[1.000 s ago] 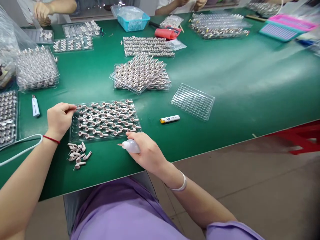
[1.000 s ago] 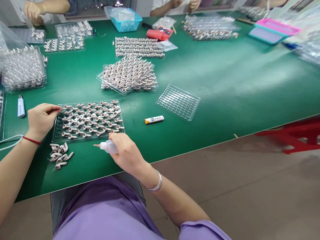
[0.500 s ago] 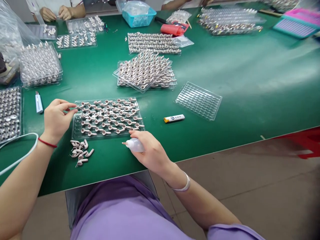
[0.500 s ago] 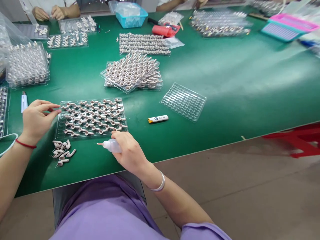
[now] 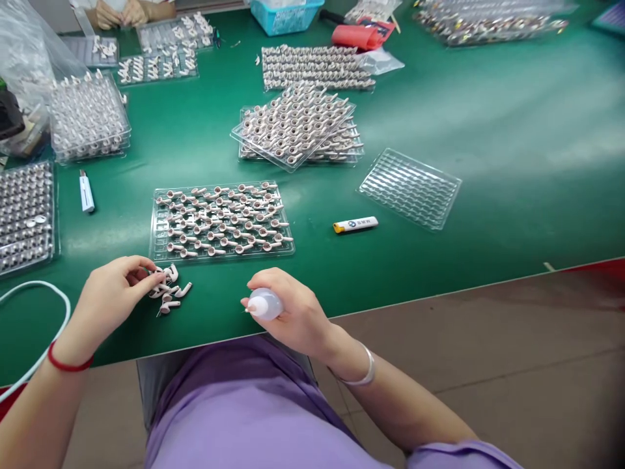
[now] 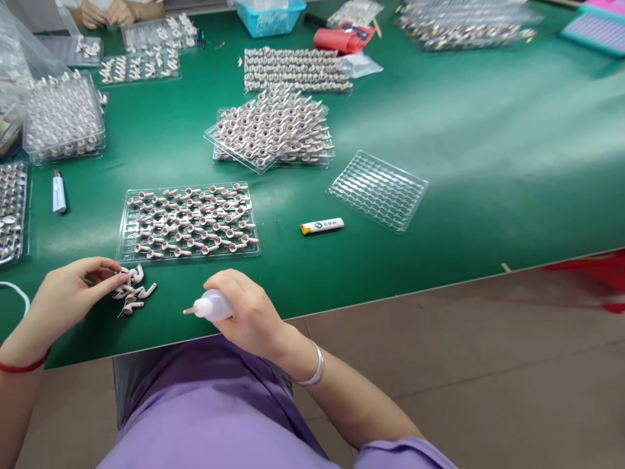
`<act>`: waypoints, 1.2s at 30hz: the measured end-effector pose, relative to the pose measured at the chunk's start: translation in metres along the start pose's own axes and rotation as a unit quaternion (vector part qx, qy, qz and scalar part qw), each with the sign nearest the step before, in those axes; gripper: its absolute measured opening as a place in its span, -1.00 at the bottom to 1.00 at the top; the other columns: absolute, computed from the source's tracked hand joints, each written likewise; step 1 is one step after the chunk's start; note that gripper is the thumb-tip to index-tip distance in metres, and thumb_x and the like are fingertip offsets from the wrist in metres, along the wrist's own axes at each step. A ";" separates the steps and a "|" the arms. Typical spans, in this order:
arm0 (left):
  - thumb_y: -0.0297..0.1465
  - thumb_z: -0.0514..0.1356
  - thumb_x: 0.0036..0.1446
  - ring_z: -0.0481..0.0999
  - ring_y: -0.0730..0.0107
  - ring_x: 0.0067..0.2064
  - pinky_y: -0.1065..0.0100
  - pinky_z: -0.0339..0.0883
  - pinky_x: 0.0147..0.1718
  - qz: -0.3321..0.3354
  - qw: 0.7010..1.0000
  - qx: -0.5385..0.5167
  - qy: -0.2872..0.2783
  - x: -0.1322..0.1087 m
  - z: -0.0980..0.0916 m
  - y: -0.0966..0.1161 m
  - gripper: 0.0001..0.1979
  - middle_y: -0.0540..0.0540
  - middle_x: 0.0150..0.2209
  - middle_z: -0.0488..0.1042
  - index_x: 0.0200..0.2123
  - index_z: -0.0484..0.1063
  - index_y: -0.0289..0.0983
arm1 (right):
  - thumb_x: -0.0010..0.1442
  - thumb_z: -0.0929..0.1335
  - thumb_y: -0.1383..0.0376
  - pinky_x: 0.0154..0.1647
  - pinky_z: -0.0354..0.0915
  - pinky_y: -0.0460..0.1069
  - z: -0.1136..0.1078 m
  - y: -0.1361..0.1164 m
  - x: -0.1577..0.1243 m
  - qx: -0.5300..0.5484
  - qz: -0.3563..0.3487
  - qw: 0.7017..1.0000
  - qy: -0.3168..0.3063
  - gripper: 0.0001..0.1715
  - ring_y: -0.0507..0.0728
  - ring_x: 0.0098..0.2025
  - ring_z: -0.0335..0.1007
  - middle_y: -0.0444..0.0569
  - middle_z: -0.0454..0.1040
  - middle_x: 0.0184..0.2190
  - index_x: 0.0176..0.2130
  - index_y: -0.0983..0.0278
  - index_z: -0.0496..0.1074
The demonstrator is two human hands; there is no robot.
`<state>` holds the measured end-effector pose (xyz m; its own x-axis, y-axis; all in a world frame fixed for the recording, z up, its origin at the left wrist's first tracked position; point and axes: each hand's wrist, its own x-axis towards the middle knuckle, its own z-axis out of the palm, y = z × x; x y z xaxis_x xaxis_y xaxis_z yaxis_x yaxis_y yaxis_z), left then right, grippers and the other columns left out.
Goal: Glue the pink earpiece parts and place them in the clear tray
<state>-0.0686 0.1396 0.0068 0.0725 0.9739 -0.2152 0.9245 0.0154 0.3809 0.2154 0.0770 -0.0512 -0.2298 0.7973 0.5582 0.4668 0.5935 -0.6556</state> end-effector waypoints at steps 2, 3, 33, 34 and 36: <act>0.00 0.20 0.01 0.56 0.27 -0.34 0.35 0.34 -0.36 -0.005 0.999 -0.032 -0.008 -0.002 -0.001 -0.006 -0.66 0.02 -0.35 0.61 -0.31 0.55 -0.10 | 0.22 0.38 0.34 -0.32 0.43 -0.01 0.001 0.001 -0.002 0.004 0.006 1.000 -0.007 -0.81 0.09 -0.34 0.41 -0.03 0.47 -0.34 -0.15 0.22 0.30; -0.02 0.21 0.01 0.56 0.27 -0.32 0.36 0.36 -0.34 -0.007 0.999 -0.046 -0.007 -0.003 -0.001 -0.008 -0.67 0.02 -0.33 0.62 -0.30 0.55 -0.10 | 0.22 0.38 0.34 -0.32 0.43 -0.01 0.002 0.001 -0.002 0.004 0.008 1.000 -0.011 -0.81 0.08 -0.34 0.41 -0.04 0.46 -0.34 -0.16 0.22 0.30; -0.34 0.19 0.10 0.53 0.43 -0.46 0.35 0.37 -0.38 -0.015 0.981 0.034 0.191 -0.039 0.005 -0.023 -0.94 0.05 -0.11 0.62 -0.40 0.43 -0.18 | 0.20 0.39 0.29 -0.38 0.39 -0.05 0.004 -0.004 -0.008 0.020 0.086 0.995 -0.036 -0.81 0.07 -0.40 0.42 -0.10 0.46 -0.37 -0.18 0.19 0.31; -0.33 0.19 0.14 0.56 0.40 -0.41 0.35 0.39 -0.36 0.006 0.976 0.027 0.217 -0.043 0.006 -0.023 -0.92 0.03 -0.10 0.62 -0.37 0.46 -0.18 | 0.18 0.40 0.29 -0.37 0.39 -0.05 0.004 -0.006 -0.008 0.027 0.102 0.994 -0.037 -0.76 0.06 -0.39 0.42 -0.09 0.46 -0.34 -0.15 0.19 0.29; -0.34 0.20 0.18 0.58 0.35 -0.32 0.33 0.44 -0.33 0.059 0.960 0.018 0.274 -0.053 0.010 -0.021 -0.91 -0.01 -0.12 0.62 -0.30 0.51 -0.17 | 0.15 0.41 0.29 -0.34 0.41 -0.06 0.002 -0.009 -0.009 0.051 0.133 0.989 -0.050 -0.63 0.06 -0.35 0.42 -0.06 0.44 -0.25 -0.08 0.18 0.23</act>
<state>-0.0877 0.0859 0.0013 -0.0213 0.9412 0.3372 0.9352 -0.1005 0.3396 0.2110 0.0647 -0.0513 -0.1962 0.9307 0.3087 0.4355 0.3648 -0.8230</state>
